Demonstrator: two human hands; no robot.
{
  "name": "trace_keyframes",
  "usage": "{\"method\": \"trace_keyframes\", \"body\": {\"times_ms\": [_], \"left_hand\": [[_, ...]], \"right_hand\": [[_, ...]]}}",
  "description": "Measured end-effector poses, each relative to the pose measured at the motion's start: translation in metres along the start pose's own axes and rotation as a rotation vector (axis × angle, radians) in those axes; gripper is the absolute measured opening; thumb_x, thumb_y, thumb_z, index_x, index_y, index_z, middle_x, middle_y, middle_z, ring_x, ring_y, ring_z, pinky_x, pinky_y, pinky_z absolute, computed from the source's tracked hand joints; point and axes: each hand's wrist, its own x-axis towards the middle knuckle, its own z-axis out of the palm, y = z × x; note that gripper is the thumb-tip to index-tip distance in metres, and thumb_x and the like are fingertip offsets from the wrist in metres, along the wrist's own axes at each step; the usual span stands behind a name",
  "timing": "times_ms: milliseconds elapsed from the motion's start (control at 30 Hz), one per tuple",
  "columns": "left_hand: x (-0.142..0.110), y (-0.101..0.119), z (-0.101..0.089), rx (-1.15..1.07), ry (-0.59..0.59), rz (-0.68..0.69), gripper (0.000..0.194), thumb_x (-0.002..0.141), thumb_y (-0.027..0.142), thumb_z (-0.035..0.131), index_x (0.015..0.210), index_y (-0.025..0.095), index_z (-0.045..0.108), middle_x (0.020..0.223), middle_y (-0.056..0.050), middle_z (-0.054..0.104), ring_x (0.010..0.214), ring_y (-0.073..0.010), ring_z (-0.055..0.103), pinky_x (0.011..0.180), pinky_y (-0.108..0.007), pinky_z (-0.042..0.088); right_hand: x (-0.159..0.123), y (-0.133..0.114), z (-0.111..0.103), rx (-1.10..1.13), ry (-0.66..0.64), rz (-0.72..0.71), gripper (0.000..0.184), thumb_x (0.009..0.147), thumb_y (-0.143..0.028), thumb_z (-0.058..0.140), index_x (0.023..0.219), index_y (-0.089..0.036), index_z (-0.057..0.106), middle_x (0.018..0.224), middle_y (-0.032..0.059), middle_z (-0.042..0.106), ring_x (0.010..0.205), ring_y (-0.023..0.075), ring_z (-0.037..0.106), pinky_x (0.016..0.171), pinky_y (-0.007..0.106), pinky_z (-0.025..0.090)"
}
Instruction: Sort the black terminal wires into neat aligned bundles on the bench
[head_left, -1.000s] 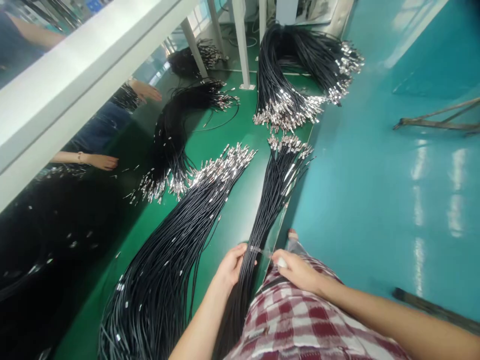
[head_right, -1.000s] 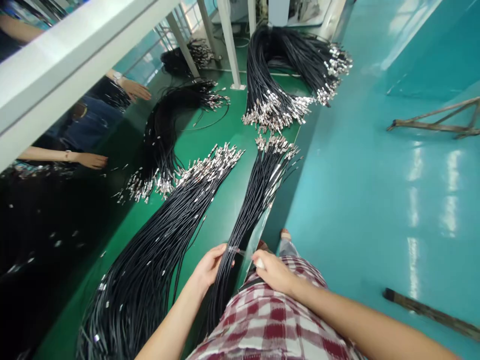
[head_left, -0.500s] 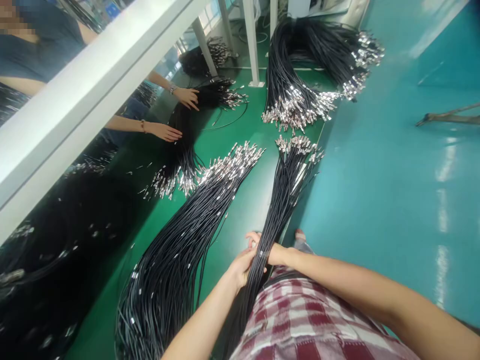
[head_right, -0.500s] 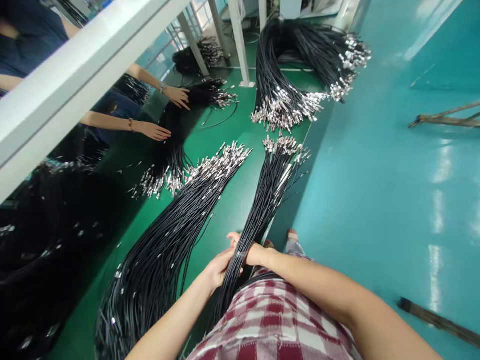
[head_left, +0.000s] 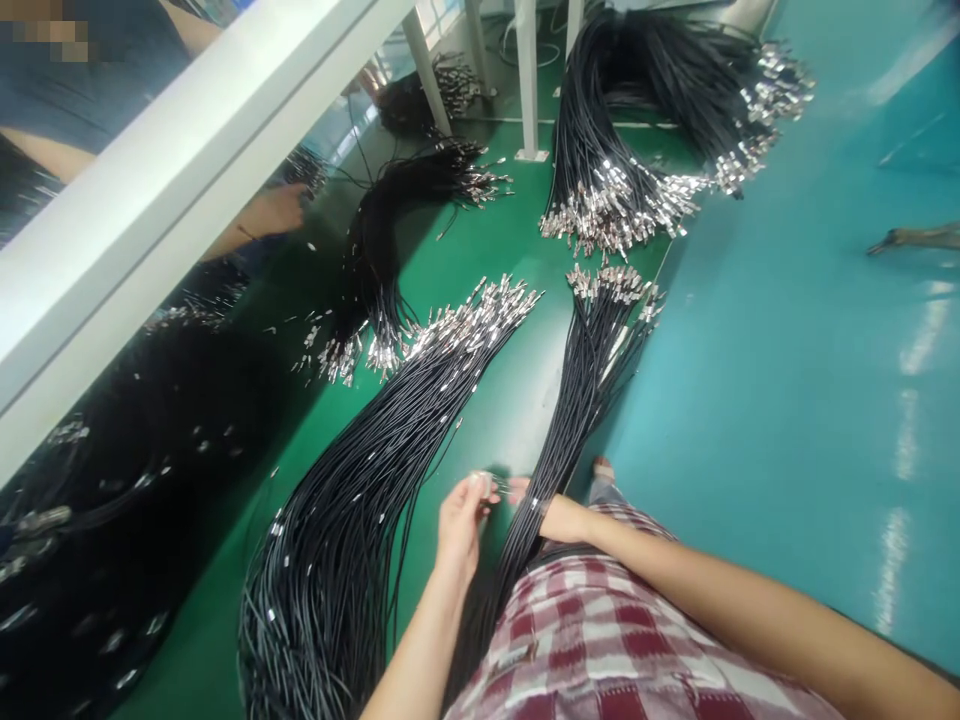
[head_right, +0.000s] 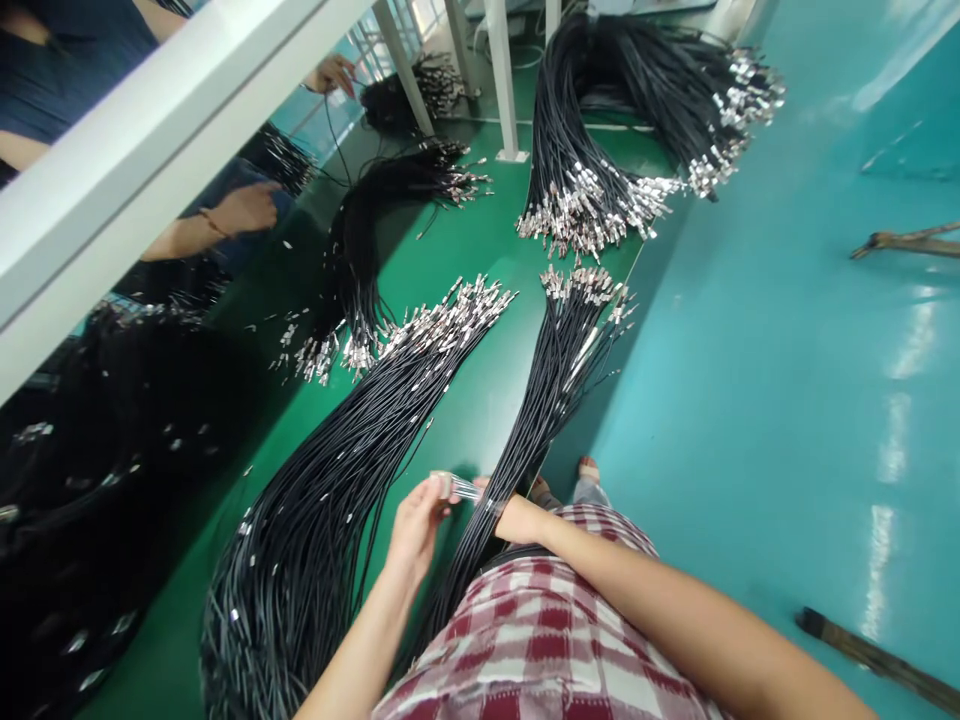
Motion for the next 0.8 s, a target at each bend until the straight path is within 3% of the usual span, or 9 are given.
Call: {"method": "trace_keyframes", "body": {"times_ms": [100,167,267,367,467,533,600,700,800], "left_hand": [[-0.015,0.022,0.002,0.092,-0.115,0.128,0.043,0.066,0.049,0.081,0.084,0.012,0.07,0.069,-0.002,0.064,0.057,-0.0088,0.051,0.059,-0.021,0.042],[-0.028,0.025,0.012,0.245,-0.16,0.222,0.035,0.07,0.044,0.078,0.085,0.013,0.071,0.07,-0.003,0.061,0.06,-0.0116,0.051,0.061,-0.024,0.042],[-0.049,0.011,0.035,0.517,-0.197,0.364,0.022,0.071,0.033,0.078,0.084,0.017,0.073,0.083,-0.006,0.059,0.073,-0.0181,0.053,0.068,-0.027,0.043],[-0.054,-0.003,0.045,0.639,-0.354,0.367,0.023,0.071,0.027,0.078,0.092,0.019,0.073,0.089,-0.008,0.06,0.083,-0.0219,0.054,0.076,-0.029,0.044],[-0.034,-0.008,0.04,0.542,-0.337,0.234,0.03,0.077,0.029,0.072,0.106,0.02,0.066,0.09,-0.006,0.065,0.085,-0.0199,0.059,0.079,-0.028,0.047],[-0.012,-0.01,0.034,0.43,-0.211,0.055,0.024,0.084,0.031,0.065,0.106,0.02,0.062,0.085,-0.004,0.067,0.079,-0.0174,0.063,0.075,-0.027,0.05],[0.008,-0.014,0.03,0.374,-0.183,-0.174,0.018,0.088,0.033,0.06,0.095,0.016,0.06,0.074,-0.004,0.066,0.063,-0.0162,0.063,0.062,-0.027,0.051],[0.023,-0.02,0.027,0.346,-0.322,-0.429,0.017,0.088,0.031,0.06,0.088,0.014,0.057,0.062,-0.003,0.064,0.044,-0.0149,0.058,0.046,-0.027,0.049],[0.025,-0.02,0.019,0.293,-0.451,-0.558,0.024,0.086,0.031,0.064,0.097,0.011,0.057,0.062,-0.006,0.066,0.045,-0.0172,0.063,0.046,-0.027,0.053]], "right_hand": [[-0.021,-0.005,-0.01,0.007,0.063,0.156,0.019,0.069,-0.028,0.068,0.084,-0.017,0.062,0.071,0.0024,0.062,0.064,0.0176,0.06,0.067,0.034,0.053],[-0.037,-0.02,-0.014,0.169,0.101,0.226,0.025,0.078,-0.04,0.063,0.089,-0.018,0.062,0.077,0.0049,0.063,0.07,0.0183,0.063,0.069,0.034,0.052],[-0.054,-0.051,-0.009,0.581,0.028,0.272,0.047,0.082,-0.062,0.055,0.097,-0.018,0.063,0.089,0.008,0.066,0.086,0.0211,0.065,0.08,0.036,0.051],[-0.061,-0.068,-0.004,0.682,0.089,0.187,0.047,0.068,-0.059,0.075,0.087,-0.017,0.066,0.082,0.005,0.065,0.081,0.0194,0.063,0.077,0.032,0.049],[-0.06,-0.06,-0.009,0.731,0.113,0.199,0.042,0.061,-0.042,0.085,0.089,-0.016,0.068,0.082,0.0043,0.067,0.077,0.0162,0.062,0.07,0.028,0.046],[-0.058,-0.048,-0.016,0.747,0.079,0.253,0.035,0.061,-0.033,0.083,0.087,-0.015,0.069,0.082,0.0059,0.068,0.074,0.0146,0.062,0.066,0.026,0.044],[-0.054,-0.036,-0.022,0.691,0.091,0.319,0.025,0.06,-0.026,0.08,0.078,-0.014,0.067,0.077,0.0061,0.068,0.071,0.0142,0.062,0.065,0.026,0.045],[-0.046,-0.026,-0.025,0.601,0.137,0.386,0.019,0.057,-0.02,0.075,0.071,-0.016,0.063,0.071,0.0031,0.066,0.071,0.015,0.063,0.069,0.027,0.048],[-0.036,-0.027,-0.025,0.459,0.111,0.328,0.026,0.057,-0.02,0.073,0.082,-0.016,0.065,0.074,0.0022,0.067,0.069,0.016,0.064,0.066,0.029,0.05]]}}
